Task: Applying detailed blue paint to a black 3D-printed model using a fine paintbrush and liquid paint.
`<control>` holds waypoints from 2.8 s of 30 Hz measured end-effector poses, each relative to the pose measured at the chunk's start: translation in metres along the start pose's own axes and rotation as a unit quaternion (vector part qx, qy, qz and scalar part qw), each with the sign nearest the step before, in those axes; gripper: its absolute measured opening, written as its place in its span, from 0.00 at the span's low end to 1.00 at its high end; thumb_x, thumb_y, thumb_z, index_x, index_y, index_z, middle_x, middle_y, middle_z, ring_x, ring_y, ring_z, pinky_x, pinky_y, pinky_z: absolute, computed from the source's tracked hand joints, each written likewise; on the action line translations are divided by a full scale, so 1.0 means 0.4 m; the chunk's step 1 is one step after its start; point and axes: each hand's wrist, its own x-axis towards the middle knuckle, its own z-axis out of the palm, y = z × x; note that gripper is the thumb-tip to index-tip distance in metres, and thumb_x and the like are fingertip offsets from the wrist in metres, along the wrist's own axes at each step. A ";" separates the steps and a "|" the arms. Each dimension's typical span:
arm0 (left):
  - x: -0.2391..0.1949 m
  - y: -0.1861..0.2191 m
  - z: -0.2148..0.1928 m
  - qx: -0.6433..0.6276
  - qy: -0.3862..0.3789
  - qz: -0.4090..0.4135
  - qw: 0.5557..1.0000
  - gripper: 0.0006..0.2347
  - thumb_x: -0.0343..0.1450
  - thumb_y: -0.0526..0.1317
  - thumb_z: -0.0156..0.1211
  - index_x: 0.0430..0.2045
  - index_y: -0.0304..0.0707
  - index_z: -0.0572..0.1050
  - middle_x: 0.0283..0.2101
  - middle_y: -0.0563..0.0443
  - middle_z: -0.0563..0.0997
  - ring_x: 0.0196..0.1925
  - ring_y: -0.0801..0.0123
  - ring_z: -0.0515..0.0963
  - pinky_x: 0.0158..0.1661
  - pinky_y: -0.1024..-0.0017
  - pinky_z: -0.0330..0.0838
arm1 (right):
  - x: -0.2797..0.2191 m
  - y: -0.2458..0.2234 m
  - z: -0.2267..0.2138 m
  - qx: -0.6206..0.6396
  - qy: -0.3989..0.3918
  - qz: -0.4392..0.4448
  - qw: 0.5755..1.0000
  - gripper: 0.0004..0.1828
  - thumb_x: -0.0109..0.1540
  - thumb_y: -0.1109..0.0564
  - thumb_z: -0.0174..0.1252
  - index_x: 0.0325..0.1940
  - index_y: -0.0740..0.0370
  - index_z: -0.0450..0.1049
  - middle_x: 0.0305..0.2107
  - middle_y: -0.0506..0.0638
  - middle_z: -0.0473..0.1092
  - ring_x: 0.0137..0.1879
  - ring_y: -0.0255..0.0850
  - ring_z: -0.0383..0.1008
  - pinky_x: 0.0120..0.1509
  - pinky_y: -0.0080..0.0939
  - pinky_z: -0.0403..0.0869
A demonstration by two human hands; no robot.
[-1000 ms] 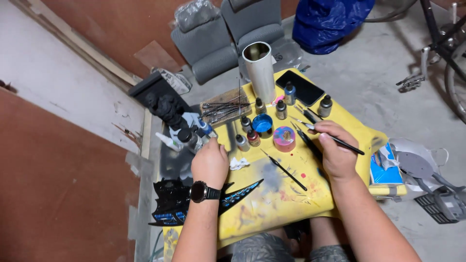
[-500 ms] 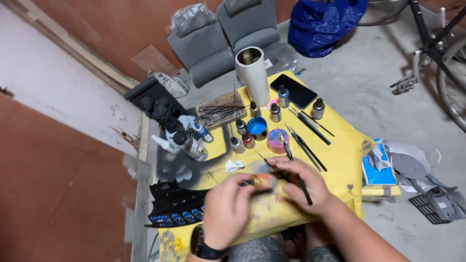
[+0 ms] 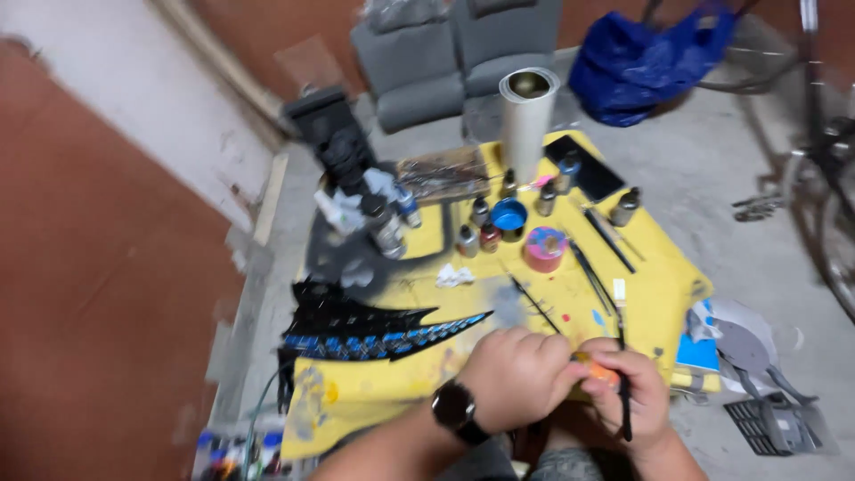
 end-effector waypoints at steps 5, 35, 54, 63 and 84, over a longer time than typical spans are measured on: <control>0.044 0.012 -0.004 -0.124 -0.164 -0.140 0.969 0.28 0.73 0.60 0.33 0.19 0.37 0.74 0.21 0.43 0.77 0.27 0.45 0.78 0.24 0.50 0.62 | -0.022 0.008 -0.023 -0.070 -0.001 -0.003 0.998 0.19 0.59 0.55 0.64 0.53 0.60 0.69 0.45 0.65 0.74 0.50 0.48 0.79 0.61 0.42 0.77; -0.021 0.002 0.029 -0.240 -0.002 -0.164 0.957 0.20 0.73 0.59 0.43 0.33 0.39 0.68 0.26 0.46 0.75 0.32 0.47 0.78 0.33 0.55 0.67 | -0.038 -0.005 0.007 -0.050 0.066 0.011 0.996 0.21 0.61 0.55 0.61 0.54 0.59 0.62 0.45 0.69 0.70 0.52 0.50 0.77 0.63 0.45 0.78; -0.034 -0.034 0.126 -0.306 0.176 -0.311 0.883 0.08 0.70 0.44 0.65 0.31 0.41 0.75 0.29 0.52 0.82 0.27 0.63 0.82 0.27 0.66 0.73 | 0.040 0.038 0.044 -0.025 0.080 0.026 0.996 0.20 0.59 0.58 0.66 0.52 0.55 0.67 0.46 0.61 0.72 0.54 0.49 0.75 0.64 0.49 0.73; -0.073 -0.087 0.201 -0.279 0.143 -0.292 0.904 0.09 0.70 0.46 0.69 0.33 0.43 0.77 0.17 0.50 0.75 0.24 0.53 0.82 0.26 0.62 0.76 | 0.265 0.073 -0.004 -0.251 0.106 0.110 0.956 0.19 0.59 0.64 0.69 0.50 0.69 0.71 0.48 0.65 0.73 0.55 0.59 0.76 0.57 0.56 0.72; -0.074 -0.093 0.209 -0.305 0.128 -0.289 0.898 0.09 0.69 0.45 0.69 0.34 0.43 0.77 0.18 0.48 0.75 0.27 0.56 0.83 0.29 0.65 0.78 | 0.336 0.122 -0.010 -0.341 0.027 0.192 0.920 0.18 0.58 0.56 0.68 0.48 0.60 0.71 0.45 0.56 0.75 0.45 0.55 0.75 0.49 0.50 0.73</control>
